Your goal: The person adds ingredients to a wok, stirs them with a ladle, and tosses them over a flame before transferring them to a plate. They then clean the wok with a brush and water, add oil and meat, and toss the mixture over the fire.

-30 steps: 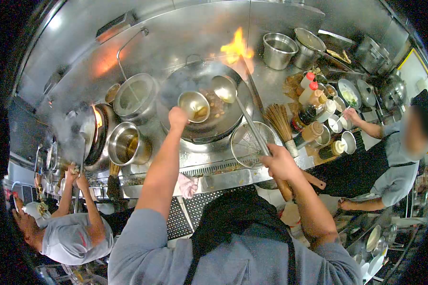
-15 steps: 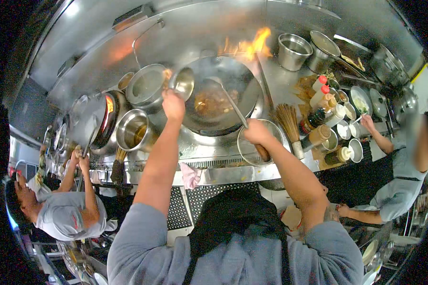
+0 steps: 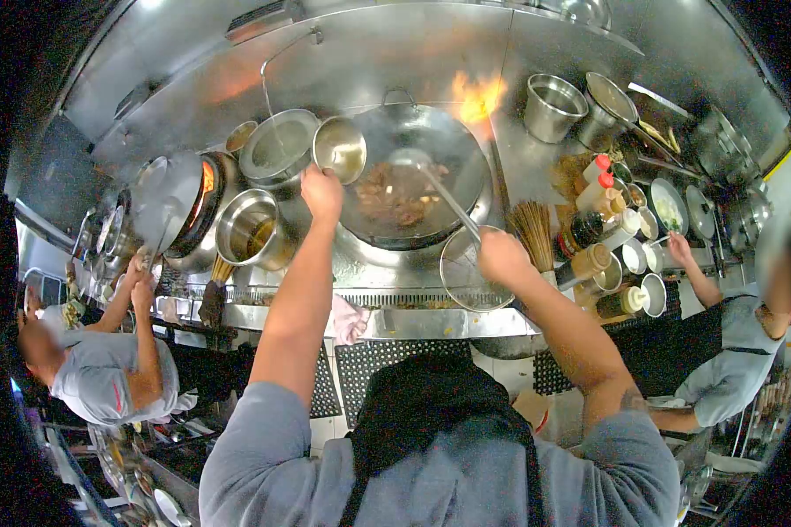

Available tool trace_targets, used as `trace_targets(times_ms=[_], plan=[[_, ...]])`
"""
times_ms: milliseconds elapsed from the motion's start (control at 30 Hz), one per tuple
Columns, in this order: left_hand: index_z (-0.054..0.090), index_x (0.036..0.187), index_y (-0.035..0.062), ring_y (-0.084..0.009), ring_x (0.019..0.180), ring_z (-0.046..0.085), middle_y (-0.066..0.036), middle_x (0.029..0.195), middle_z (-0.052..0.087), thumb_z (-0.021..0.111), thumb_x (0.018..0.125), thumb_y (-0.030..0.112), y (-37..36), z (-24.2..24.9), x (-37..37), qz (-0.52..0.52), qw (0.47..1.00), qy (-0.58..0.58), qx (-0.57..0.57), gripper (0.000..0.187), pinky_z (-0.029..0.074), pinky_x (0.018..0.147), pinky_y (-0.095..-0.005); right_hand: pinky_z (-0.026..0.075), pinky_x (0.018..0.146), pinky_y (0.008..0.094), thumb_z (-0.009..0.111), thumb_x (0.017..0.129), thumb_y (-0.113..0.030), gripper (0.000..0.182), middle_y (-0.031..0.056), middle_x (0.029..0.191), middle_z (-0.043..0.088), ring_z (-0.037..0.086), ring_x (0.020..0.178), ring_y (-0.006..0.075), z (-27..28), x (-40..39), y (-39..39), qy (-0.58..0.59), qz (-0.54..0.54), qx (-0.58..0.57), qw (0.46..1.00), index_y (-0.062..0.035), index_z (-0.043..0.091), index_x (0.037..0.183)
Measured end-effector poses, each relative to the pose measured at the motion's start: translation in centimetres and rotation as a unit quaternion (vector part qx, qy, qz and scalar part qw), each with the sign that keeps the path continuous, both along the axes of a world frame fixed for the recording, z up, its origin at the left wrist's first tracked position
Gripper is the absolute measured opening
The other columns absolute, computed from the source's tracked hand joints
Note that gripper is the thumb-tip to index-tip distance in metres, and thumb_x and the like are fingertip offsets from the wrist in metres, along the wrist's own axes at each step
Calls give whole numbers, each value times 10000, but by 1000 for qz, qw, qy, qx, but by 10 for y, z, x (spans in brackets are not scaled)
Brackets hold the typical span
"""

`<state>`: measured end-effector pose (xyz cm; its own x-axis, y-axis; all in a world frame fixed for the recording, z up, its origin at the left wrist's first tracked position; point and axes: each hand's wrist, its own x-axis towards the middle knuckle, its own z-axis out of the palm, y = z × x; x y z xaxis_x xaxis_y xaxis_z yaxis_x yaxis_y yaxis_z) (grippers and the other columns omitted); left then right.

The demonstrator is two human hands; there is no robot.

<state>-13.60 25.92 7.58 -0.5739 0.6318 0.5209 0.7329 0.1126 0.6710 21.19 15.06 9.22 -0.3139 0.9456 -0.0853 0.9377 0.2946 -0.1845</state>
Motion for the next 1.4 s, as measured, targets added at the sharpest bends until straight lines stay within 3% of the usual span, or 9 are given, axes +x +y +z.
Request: trace_targets(times_ms=[200,433,667,767,1067,1167,1267,1300,1400], plan=[[586,935,-49,-464,910,599,-284,1033,583,540,867,123,-9,5,9,32,999,-24,-37,191,483,830,-528,541,758,492,523,816,-90,305,254,873,671,667,831,415,-20,-34,60,8,1,9,1000,11,586,1097],[590,1039,-28,-467,934,604,-252,1142,568,489,896,137,-20,28,12,-31,998,7,-62,240,484,844,-526,524,754,522,533,806,-104,338,255,850,663,657,810,421,43,19,-18,-50,27,-46,997,-27,587,1131],[507,1082,28,-419,889,650,-211,1281,479,473,911,109,9,25,24,-188,935,216,-212,192,537,787,-498,511,747,529,535,813,-113,372,257,837,657,645,794,439,30,47,-51,-15,9,-69,997,-21,560,1172],[521,1064,23,-414,895,650,-208,1261,493,506,892,109,11,20,25,-200,930,265,-157,193,540,783,-487,497,775,532,563,804,-127,354,275,842,647,635,823,451,18,46,-33,39,-16,-51,998,-12,568,1140],[587,995,-5,-466,963,606,-248,1173,553,506,868,106,-4,8,-4,-161,960,132,-184,188,474,860,-543,474,730,510,611,777,-164,255,279,845,628,608,830,465,9,40,-33,218,-76,-34,972,3,594,968],[592,920,-52,-390,833,673,-255,1000,631,555,847,84,0,-38,-19,-15,993,78,-92,159,540,746,-474,481,741,497,614,778,-166,320,292,869,629,617,835,461,13,16,-28,236,-103,-52,965,-14,619,1059],[592,894,-80,-333,698,700,-234,808,677,558,848,75,-49,-38,-29,-70,930,-359,-29,164,555,640,-428,492,766,483,609,792,-148,398,290,884,641,630,860,450,-17,2,-14,207,-89,26,974,-43,613,1176],[605,890,-84,-264,594,693,-206,692,676,555,845,79,-74,-51,-35,-95,903,-414,57,176,539,542,-374,504,775,476,614,803,-150,408,280,882,650,637,867,444,-38,6,0,197,-81,52,976,-56,599,1200],[641,958,-43,-251,678,662,-165,806,683,555,824,65,-210,-65,-48,-56,885,-460,31,193,532,642,-350,517,775,453,611,819,-126,391,243,969,675,663,892,388,-67,11,32,134,-71,38,988,-7,601,1191]])
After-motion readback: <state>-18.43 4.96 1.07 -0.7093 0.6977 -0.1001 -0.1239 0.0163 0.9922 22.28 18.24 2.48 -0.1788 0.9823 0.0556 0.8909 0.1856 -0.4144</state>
